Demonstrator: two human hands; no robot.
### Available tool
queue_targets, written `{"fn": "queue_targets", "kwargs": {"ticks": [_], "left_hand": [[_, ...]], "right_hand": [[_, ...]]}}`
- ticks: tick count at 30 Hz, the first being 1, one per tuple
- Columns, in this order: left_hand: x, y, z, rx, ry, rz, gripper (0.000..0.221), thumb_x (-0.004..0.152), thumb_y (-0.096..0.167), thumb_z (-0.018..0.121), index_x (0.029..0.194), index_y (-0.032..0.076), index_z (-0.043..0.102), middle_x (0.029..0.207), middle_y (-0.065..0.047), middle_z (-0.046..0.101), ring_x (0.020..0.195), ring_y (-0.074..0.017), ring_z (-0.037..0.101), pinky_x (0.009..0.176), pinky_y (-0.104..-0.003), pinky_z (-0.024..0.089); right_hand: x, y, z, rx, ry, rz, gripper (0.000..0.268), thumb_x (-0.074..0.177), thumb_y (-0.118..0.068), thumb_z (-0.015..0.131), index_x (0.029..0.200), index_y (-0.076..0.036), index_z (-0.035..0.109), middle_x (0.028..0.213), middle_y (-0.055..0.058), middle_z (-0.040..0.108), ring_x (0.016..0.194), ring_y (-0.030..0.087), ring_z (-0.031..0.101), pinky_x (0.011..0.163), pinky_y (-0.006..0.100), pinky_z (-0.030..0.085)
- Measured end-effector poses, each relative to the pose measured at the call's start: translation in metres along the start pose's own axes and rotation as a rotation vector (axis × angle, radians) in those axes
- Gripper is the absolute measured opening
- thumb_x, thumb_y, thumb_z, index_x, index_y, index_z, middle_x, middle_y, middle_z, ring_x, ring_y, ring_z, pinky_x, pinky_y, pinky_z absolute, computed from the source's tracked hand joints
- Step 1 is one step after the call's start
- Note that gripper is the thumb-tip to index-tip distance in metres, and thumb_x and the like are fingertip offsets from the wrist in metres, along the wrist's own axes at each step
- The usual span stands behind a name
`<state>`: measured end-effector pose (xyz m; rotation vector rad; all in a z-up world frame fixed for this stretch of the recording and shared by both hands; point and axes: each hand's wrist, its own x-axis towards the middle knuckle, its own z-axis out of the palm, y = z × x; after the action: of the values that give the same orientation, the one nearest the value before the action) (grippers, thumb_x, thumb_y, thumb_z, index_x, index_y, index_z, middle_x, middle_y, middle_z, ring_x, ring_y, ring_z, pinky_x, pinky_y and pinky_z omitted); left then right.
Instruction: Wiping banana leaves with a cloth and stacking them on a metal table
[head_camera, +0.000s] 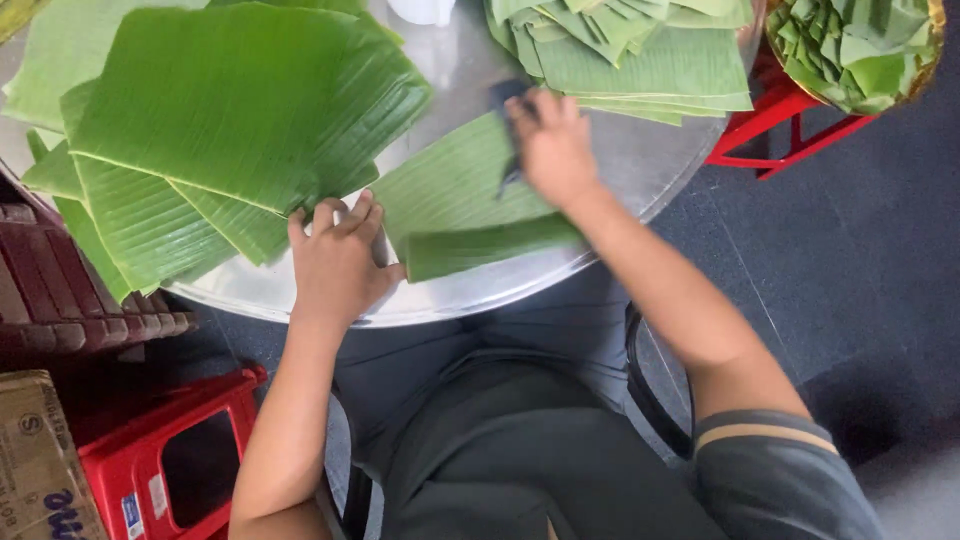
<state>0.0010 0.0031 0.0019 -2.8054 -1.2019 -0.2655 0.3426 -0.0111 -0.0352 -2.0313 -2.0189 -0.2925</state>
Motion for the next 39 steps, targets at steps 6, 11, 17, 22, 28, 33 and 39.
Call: {"fn": "queue_targets", "kwargs": {"ticks": [6,11,17,22,28,33,39], "left_hand": [[0.007,0.002,-0.009,-0.021,-0.039,-0.027,0.089,0.063,0.079,0.078,0.123,0.013,0.071,0.144,0.0,0.065,0.122,-0.03,0.053,0.102,-0.058,0.034],[0.01,-0.001,0.0,-0.004,-0.124,-0.138,0.069,0.07,0.055,0.078,0.13,0.021,0.073,0.133,0.006,0.071,0.131,-0.022,0.049,0.111,-0.059,0.029],[0.01,0.003,-0.016,-0.073,-0.178,-0.152,0.089,0.064,0.067,0.084,0.136,0.017,0.069,0.145,0.001,0.065,0.132,-0.026,0.048,0.111,-0.062,0.029],[0.012,0.004,-0.017,-0.1,-0.185,-0.159,0.088,0.065,0.066,0.085,0.135,0.015,0.07,0.145,-0.001,0.065,0.132,-0.0266,0.048,0.112,-0.063,0.029],[0.005,-0.004,0.003,0.0,-0.138,-0.14,0.081,0.061,0.07,0.083,0.126,0.022,0.074,0.134,0.005,0.071,0.131,-0.0228,0.049,0.109,-0.061,0.031],[0.013,0.004,-0.016,-0.085,-0.215,-0.174,0.093,0.06,0.067,0.086,0.136,0.016,0.069,0.147,0.001,0.063,0.132,-0.0255,0.047,0.112,-0.06,0.028],[0.011,0.003,-0.013,-0.03,-0.171,-0.155,0.097,0.057,0.074,0.084,0.134,0.017,0.07,0.143,0.002,0.067,0.13,-0.0255,0.049,0.11,-0.062,0.032]], "right_hand": [[0.026,-0.074,0.002,0.317,0.121,-0.273,0.037,0.064,0.014,0.071,0.101,0.011,0.072,0.114,0.026,0.062,0.106,0.046,0.056,0.092,0.054,0.047],[-0.002,-0.172,-0.012,0.211,-0.184,-0.138,0.056,0.09,-0.022,0.07,0.143,-0.008,0.055,0.14,0.013,0.047,0.114,0.033,0.051,0.079,0.049,0.049],[-0.007,-0.024,-0.009,0.102,-0.008,0.09,0.03,0.098,-0.012,0.065,0.126,-0.007,0.072,0.125,0.011,0.054,0.106,0.037,0.053,0.08,0.051,0.048],[-0.003,-0.054,0.038,-0.191,0.099,0.097,0.023,0.097,-0.015,0.067,0.117,-0.017,0.079,0.122,0.006,0.058,0.114,0.033,0.053,0.091,0.051,0.042],[-0.029,-0.155,-0.004,0.316,-0.263,-0.109,0.084,0.079,-0.041,0.085,0.15,-0.013,0.051,0.152,0.011,0.04,0.118,0.036,0.048,0.085,0.05,0.044],[-0.049,-0.023,-0.028,-0.037,0.047,0.27,0.032,0.094,-0.02,0.067,0.126,-0.015,0.073,0.123,0.004,0.055,0.102,0.03,0.053,0.071,0.045,0.048],[-0.055,-0.174,-0.042,0.164,-0.052,-0.131,0.026,0.084,-0.013,0.061,0.107,-0.006,0.07,0.11,0.01,0.054,0.092,0.031,0.047,0.071,0.044,0.034]]}}
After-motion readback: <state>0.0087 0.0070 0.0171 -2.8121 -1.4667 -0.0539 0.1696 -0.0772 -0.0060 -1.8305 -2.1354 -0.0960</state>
